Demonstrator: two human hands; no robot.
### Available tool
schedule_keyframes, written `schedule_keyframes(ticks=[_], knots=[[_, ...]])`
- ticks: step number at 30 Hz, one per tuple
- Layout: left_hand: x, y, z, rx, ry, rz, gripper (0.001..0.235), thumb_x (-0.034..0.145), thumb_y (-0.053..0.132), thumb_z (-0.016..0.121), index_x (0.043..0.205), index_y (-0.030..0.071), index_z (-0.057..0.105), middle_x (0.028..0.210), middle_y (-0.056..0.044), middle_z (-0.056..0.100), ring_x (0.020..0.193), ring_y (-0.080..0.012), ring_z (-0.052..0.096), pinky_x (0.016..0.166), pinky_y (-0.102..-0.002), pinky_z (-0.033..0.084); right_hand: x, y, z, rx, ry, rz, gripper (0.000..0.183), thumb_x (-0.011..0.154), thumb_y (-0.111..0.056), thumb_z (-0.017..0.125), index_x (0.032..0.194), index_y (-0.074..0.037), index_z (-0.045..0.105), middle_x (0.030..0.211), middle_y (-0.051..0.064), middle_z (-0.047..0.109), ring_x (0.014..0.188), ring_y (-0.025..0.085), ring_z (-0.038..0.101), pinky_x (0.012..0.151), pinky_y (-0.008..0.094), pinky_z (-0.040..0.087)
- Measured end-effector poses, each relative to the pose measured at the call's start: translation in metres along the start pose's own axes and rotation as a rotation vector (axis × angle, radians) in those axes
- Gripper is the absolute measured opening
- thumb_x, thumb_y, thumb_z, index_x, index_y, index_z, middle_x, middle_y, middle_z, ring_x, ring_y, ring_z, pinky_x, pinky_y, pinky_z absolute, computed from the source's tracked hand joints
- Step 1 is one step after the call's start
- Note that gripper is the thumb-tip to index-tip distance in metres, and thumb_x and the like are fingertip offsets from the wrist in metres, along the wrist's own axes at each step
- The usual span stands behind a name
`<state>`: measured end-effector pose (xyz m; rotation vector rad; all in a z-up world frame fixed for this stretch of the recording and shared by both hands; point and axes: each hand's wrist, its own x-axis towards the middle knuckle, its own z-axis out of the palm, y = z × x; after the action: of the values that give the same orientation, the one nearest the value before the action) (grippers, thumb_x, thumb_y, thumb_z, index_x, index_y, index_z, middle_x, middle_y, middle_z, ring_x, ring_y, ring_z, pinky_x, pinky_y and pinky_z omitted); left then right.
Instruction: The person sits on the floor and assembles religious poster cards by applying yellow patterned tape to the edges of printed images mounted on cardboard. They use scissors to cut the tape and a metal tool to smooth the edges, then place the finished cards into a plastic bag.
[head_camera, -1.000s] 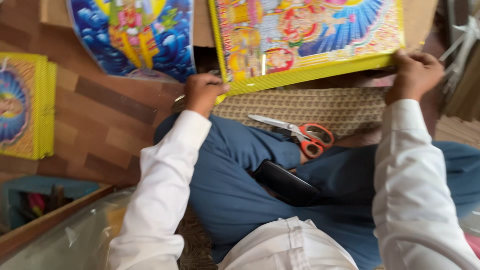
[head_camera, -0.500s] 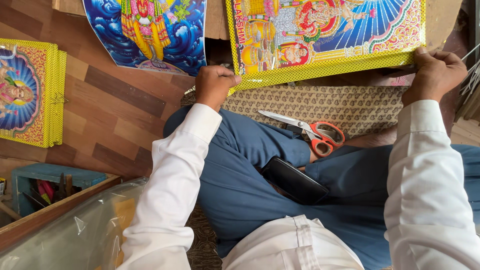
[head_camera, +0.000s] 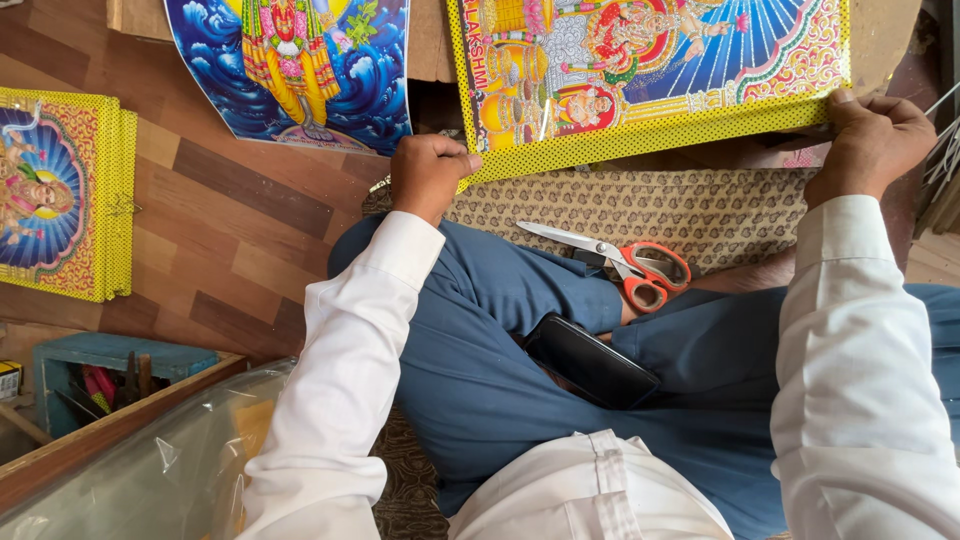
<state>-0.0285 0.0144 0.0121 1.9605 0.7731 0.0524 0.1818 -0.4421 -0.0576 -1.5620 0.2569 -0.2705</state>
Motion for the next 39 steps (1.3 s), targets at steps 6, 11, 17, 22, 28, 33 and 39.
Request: schedule_keyframes(ticks=[6,11,17,22,28,33,39], knots=[[-0.003,0.004,-0.002,0.007,0.011,0.049,0.02,0.07,0.013,0.088,0.083,0.001,0.08,0.074,-0.012,0.077,0.064,-0.0179,0.072,0.062,-0.031,0.054,0.001,0.001,0.0,0.019,0.001,0.007,0.025,0.087,0.013,0.086,0.087,0.0,0.064,0.088,0.011,0.073,0.078,0.019,0.075,0.07,0.031,0.064],[0.002,-0.004,0.002,0.031,0.01,-0.015,0.022,0.069,0.014,0.088,0.084,0.001,0.08,0.074,-0.013,0.077,0.063,-0.0189,0.072,0.062,-0.031,0.054,0.001,0.003,0.0,-0.021,0.003,-0.02,0.026,0.089,0.013,0.089,0.089,0.002,0.066,0.091,0.012,0.073,0.081,0.02,0.075,0.074,0.031,0.063],[0.014,-0.029,0.006,-0.173,-0.077,0.086,0.024,0.07,0.01,0.087,0.086,-0.005,0.078,0.075,-0.012,0.077,0.067,-0.0154,0.071,0.066,-0.03,0.056,-0.006,-0.016,0.005,-0.019,0.101,-0.079,0.04,0.069,0.008,0.088,0.095,-0.007,0.061,0.088,0.003,0.066,0.079,0.013,0.07,0.072,0.024,0.061],[0.027,-0.04,0.009,-0.336,-0.197,-0.051,0.016,0.071,0.004,0.083,0.083,-0.006,0.076,0.079,-0.01,0.076,0.07,-0.0156,0.07,0.07,-0.03,0.055,0.005,-0.028,0.012,-0.066,0.024,0.108,0.016,0.074,0.01,0.074,0.09,0.007,0.076,0.084,0.015,0.076,0.073,0.022,0.072,0.063,0.03,0.059],[0.037,-0.05,0.005,-0.378,-0.185,-0.163,0.018,0.068,-0.002,0.086,0.081,-0.006,0.073,0.081,-0.013,0.074,0.073,-0.0184,0.069,0.074,-0.032,0.054,0.01,-0.042,0.018,-0.131,0.073,0.201,0.017,0.073,0.011,0.075,0.09,0.01,0.078,0.088,0.017,0.078,0.081,0.026,0.072,0.078,0.036,0.058],[0.041,-0.05,0.016,-0.431,-0.141,-0.133,0.017,0.064,-0.005,0.083,0.077,-0.007,0.072,0.077,-0.015,0.073,0.069,-0.0222,0.069,0.07,-0.036,0.055,-0.092,-0.065,0.076,-0.833,-0.113,-0.531,0.06,0.087,-0.005,0.084,0.142,-0.001,0.062,0.135,0.02,0.062,0.121,0.043,0.06,0.105,0.049,0.047],[0.044,-0.054,0.017,-0.543,-0.18,-0.083,0.009,0.067,-0.007,0.076,0.075,-0.007,0.072,0.077,-0.011,0.073,0.071,-0.0193,0.069,0.069,-0.033,0.055,-0.262,-0.088,0.185,-1.032,-1.109,-0.993,0.076,0.091,-0.024,0.057,0.158,0.0,0.031,0.164,0.017,0.036,0.152,0.032,0.032,0.123,0.05,0.022]])
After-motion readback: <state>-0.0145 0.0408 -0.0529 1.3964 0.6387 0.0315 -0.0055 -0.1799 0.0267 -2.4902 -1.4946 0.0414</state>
